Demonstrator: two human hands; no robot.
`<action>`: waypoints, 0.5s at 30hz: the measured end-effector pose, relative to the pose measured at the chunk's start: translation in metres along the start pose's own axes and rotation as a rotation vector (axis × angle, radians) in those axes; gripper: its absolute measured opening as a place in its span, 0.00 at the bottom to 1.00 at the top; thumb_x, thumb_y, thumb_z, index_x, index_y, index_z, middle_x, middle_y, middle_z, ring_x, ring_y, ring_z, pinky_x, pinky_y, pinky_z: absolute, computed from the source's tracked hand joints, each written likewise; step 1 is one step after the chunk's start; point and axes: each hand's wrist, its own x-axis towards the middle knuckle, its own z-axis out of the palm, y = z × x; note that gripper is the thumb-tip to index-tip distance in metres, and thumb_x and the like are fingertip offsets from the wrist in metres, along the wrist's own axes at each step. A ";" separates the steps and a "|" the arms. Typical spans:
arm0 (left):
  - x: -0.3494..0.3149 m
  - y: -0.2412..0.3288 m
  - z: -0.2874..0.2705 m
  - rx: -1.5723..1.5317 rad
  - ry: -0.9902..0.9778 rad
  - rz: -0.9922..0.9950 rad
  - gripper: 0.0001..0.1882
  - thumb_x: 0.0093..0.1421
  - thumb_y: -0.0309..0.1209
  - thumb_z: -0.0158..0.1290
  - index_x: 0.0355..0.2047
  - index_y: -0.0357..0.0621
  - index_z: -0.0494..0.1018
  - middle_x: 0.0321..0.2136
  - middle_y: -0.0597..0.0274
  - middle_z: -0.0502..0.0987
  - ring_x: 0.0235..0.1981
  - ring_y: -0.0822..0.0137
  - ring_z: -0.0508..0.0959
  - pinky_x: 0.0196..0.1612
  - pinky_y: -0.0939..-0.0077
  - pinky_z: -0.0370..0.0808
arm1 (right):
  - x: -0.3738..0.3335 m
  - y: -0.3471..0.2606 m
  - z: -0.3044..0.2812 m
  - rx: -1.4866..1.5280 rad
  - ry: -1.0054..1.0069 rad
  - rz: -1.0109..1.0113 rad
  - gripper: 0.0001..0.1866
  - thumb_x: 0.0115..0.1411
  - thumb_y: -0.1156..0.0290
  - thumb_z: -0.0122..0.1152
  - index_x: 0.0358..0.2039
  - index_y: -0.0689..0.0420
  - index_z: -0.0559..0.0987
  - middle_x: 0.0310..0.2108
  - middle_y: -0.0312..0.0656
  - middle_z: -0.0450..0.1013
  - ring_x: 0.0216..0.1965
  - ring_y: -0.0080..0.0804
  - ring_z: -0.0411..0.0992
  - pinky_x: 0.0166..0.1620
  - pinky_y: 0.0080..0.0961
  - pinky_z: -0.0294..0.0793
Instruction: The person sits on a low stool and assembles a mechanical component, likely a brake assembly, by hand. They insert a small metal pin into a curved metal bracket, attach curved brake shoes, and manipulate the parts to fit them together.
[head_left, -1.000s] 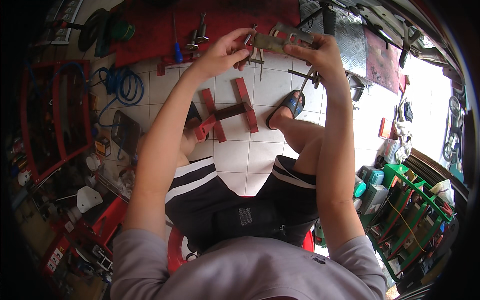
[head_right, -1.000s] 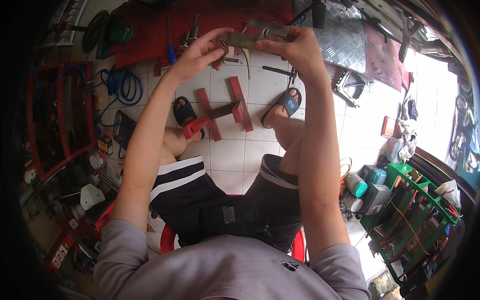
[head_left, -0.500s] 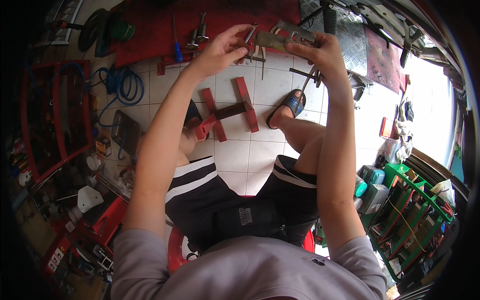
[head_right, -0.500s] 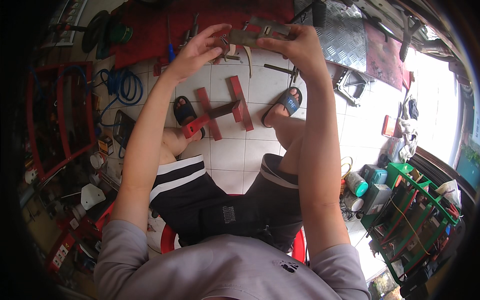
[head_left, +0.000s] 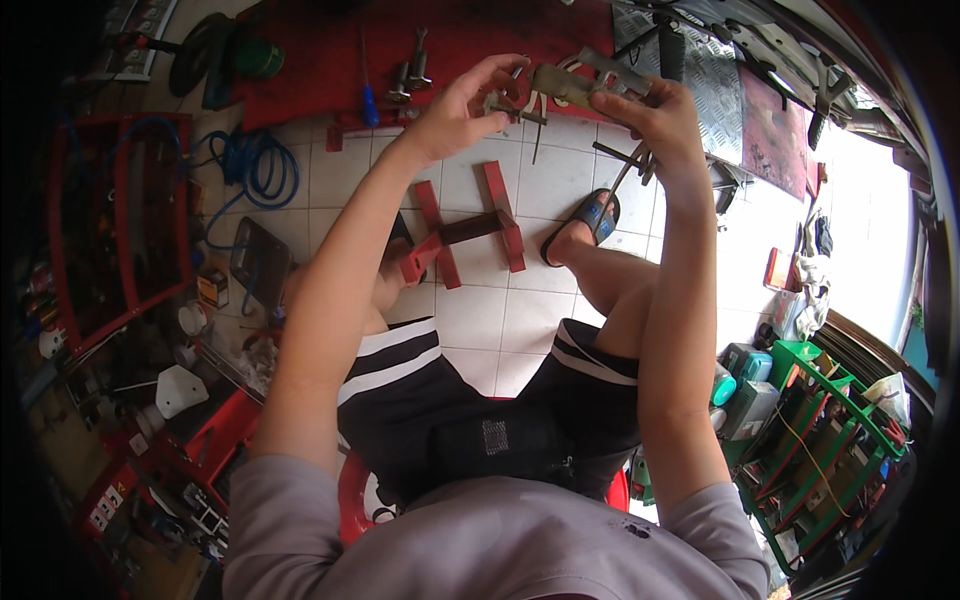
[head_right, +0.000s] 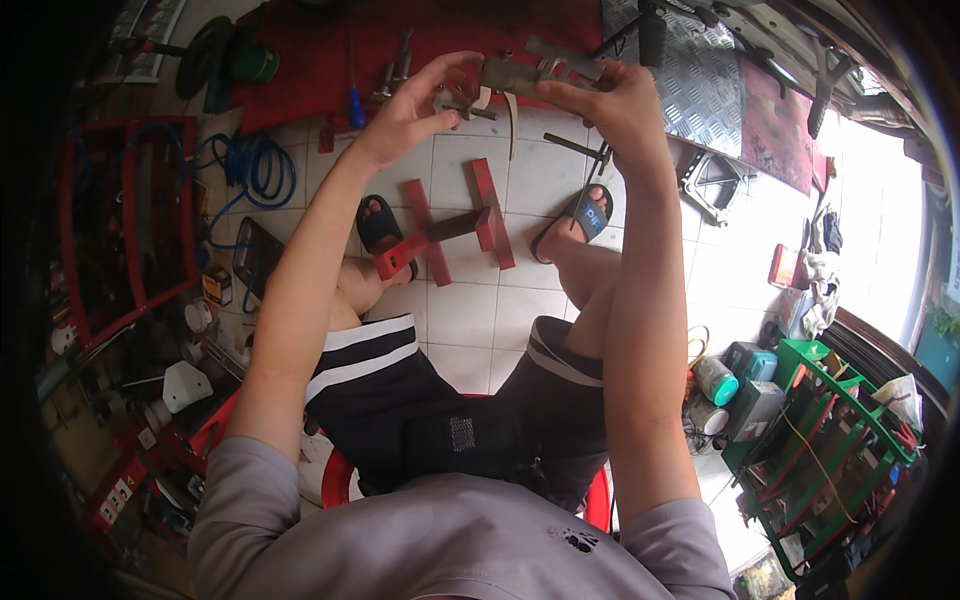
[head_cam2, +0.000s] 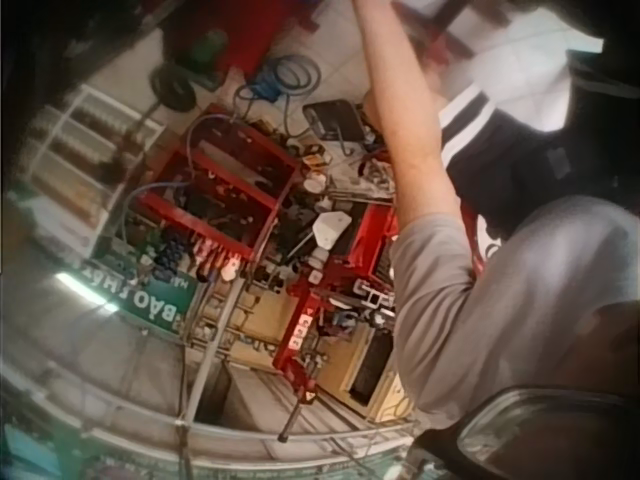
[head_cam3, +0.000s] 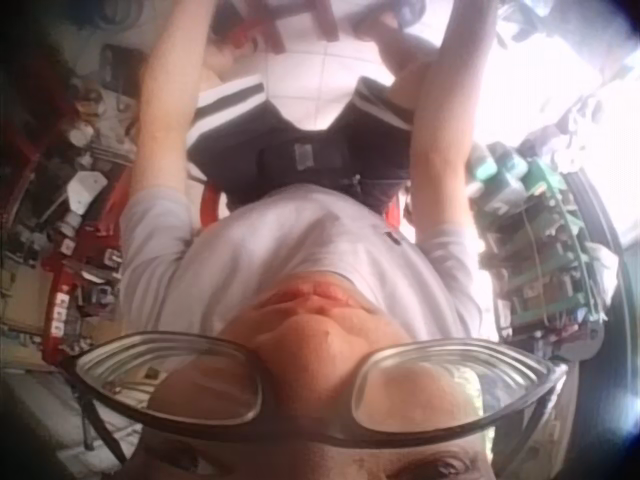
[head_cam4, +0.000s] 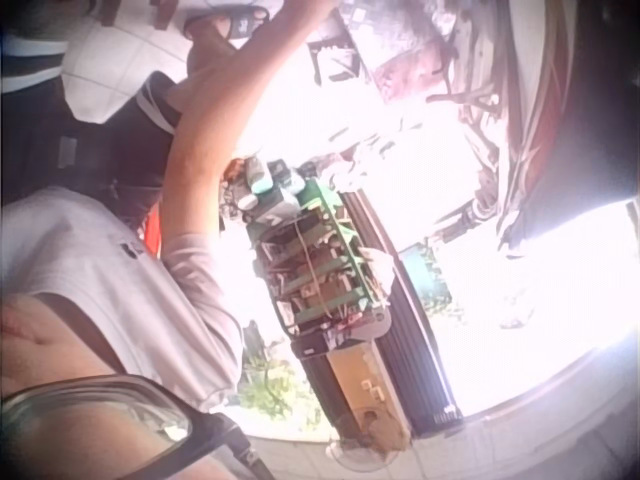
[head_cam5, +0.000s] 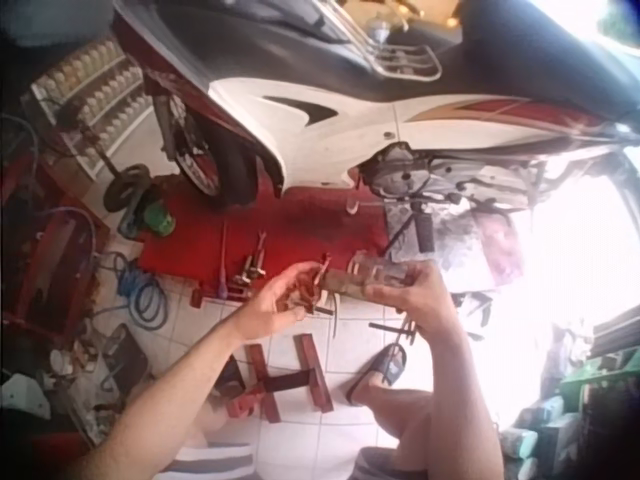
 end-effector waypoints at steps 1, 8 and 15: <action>0.001 -0.002 0.000 0.046 0.017 0.058 0.32 0.55 0.19 0.50 0.61 0.46 0.60 0.41 0.66 0.70 0.42 0.73 0.71 0.44 0.76 0.71 | 0.000 0.000 0.000 0.002 0.000 -0.005 0.18 0.42 0.63 0.77 0.25 0.63 0.80 0.18 0.33 0.72 0.18 0.16 0.65 0.22 0.16 0.61; 0.000 0.007 0.001 -0.043 0.100 0.038 0.31 0.54 0.23 0.51 0.60 0.44 0.61 0.42 0.63 0.71 0.39 0.71 0.75 0.39 0.78 0.72 | -0.002 -0.003 -0.003 0.016 0.038 0.003 0.18 0.42 0.62 0.78 0.24 0.62 0.80 0.17 0.33 0.72 0.18 0.15 0.64 0.22 0.16 0.60; -0.002 0.018 -0.014 -0.195 0.002 -0.127 0.27 0.57 0.33 0.50 0.57 0.43 0.63 0.43 0.62 0.73 0.37 0.69 0.76 0.34 0.79 0.72 | -0.004 -0.004 -0.006 0.056 -0.005 0.012 0.17 0.43 0.64 0.78 0.25 0.62 0.81 0.18 0.33 0.72 0.19 0.15 0.65 0.23 0.16 0.60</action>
